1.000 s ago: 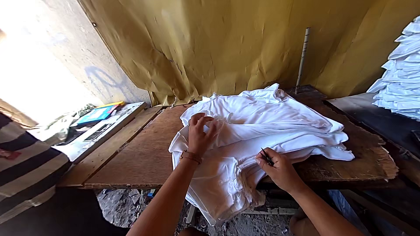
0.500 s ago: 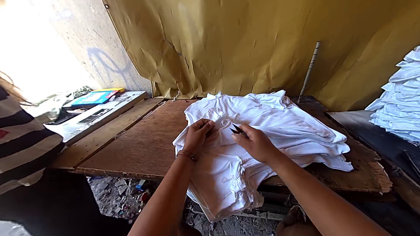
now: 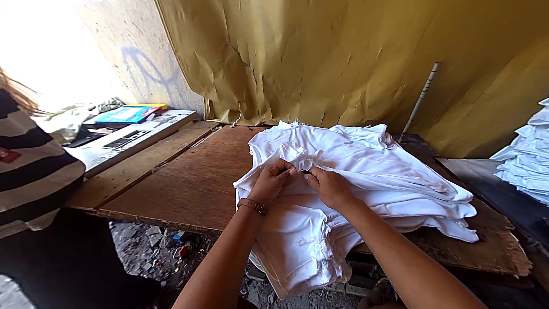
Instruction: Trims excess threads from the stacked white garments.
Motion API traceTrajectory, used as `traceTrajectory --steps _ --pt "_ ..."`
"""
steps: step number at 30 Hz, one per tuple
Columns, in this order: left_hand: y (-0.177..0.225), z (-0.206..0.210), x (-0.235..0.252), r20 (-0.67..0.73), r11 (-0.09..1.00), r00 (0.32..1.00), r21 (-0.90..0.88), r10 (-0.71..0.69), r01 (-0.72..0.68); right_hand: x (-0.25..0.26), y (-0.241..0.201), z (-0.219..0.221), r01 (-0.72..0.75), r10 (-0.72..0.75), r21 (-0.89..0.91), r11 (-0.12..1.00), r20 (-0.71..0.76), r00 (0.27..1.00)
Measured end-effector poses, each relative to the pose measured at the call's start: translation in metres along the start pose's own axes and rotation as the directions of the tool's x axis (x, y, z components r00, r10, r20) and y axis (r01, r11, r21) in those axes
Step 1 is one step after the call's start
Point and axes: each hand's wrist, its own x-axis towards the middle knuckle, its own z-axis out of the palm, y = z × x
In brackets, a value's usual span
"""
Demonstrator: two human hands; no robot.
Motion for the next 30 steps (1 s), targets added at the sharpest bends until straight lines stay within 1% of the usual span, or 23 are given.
traceTrajectory --steps 2,4,5,8,10,11,13,15,18,21,22,23,24,25,26,27,28,30 --pt "0.0 0.0 0.0 0.006 1.0 1.0 0.029 0.01 -0.01 -0.001 0.0 0.0 -0.004 0.004 0.02 1.0 -0.002 1.0" --pt "0.0 0.0 0.0 0.008 0.998 1.0 0.052 0.022 -0.022 -0.001 -0.001 -0.002 -0.024 0.023 0.074 0.997 0.017 1.0" --pt "-0.001 0.0 0.0 0.017 0.996 0.999 0.076 0.036 -0.037 -0.001 -0.001 -0.002 -0.027 0.027 0.097 0.995 0.005 1.0" --pt "-0.004 -0.002 0.0 0.034 0.993 0.998 0.102 0.059 -0.063 -0.003 -0.002 0.004 -0.013 0.017 0.077 0.997 -0.042 0.999" --pt "-0.005 -0.004 0.0 0.042 0.996 0.998 0.073 0.05 -0.053 -0.001 0.0 0.004 -0.02 0.022 0.09 0.996 -0.027 0.999" --pt "-0.004 -0.005 -0.001 0.041 0.998 0.998 0.05 0.037 -0.039 0.0 0.002 0.003 -0.029 0.032 0.128 0.991 -0.02 0.999" --pt "-0.001 -0.004 -0.001 0.006 1.0 1.0 -0.003 -0.004 0.004 0.004 0.005 0.0 -0.074 0.074 0.218 0.973 0.005 0.997" --pt "0.005 -0.003 -0.005 -0.035 0.998 0.998 -0.041 -0.047 0.046 0.007 0.006 -0.001 -0.109 0.108 0.27 0.957 0.017 0.994" --pt "0.006 -0.002 -0.022 -0.026 0.999 0.999 -0.01 -0.04 0.04 0.005 0.005 0.004 -0.084 0.094 0.243 0.966 -0.031 0.995" --pt "0.019 0.006 -0.06 0.011 0.994 0.997 -0.081 -0.074 0.074 0.005 0.007 0.004 -0.047 0.055 0.219 0.975 -0.034 0.998" --pt "0.023 0.013 -0.077 0.041 0.998 0.998 -0.026 -0.056 0.057 0.005 0.008 0.006 -0.034 0.046 0.222 0.975 -0.05 0.998" --pt "0.027 0.021 -0.095 0.077 0.994 0.997 0.105 -0.008 0.0 0.005 0.009 0.008 -0.011 0.03 0.226 0.974 -0.082 0.996" --pt "0.029 0.029 -0.11 0.102 0.957 0.993 0.279 0.057 -0.083 0.005 0.009 0.01 0.008 0.016 0.224 0.975 -0.106 0.994" --pt "0.029 0.037 -0.122 0.113 0.884 0.988 0.444 0.106 -0.145 0.006 0.011 0.013 0.027 0.001 0.221 0.975 -0.127 0.992" --pt "0.027 0.044 -0.131 0.101 0.82 0.987 0.55 0.125 -0.159 0.006 0.013 0.016 0.045 -0.012 0.216 0.975 -0.149 0.989" --pt "0.026 0.051 -0.137 0.066 0.781 0.989 0.608 0.132 -0.145 0.006 0.015 0.019 0.059 -0.022 0.213 0.975 -0.17 0.985" --pt "0.023 0.055 -0.14 0.022 0.764 0.987 0.631 0.157 -0.135 0.006 0.017 0.022 0.081 -0.039 0.21 0.974 -0.2 0.979" --pt "0.014 0.058 -0.138 -0.015 0.724 0.965 0.665 0.261 -0.185 0.006 0.024 0.028 0.131 -0.077 0.201 0.971 -0.254 0.964"
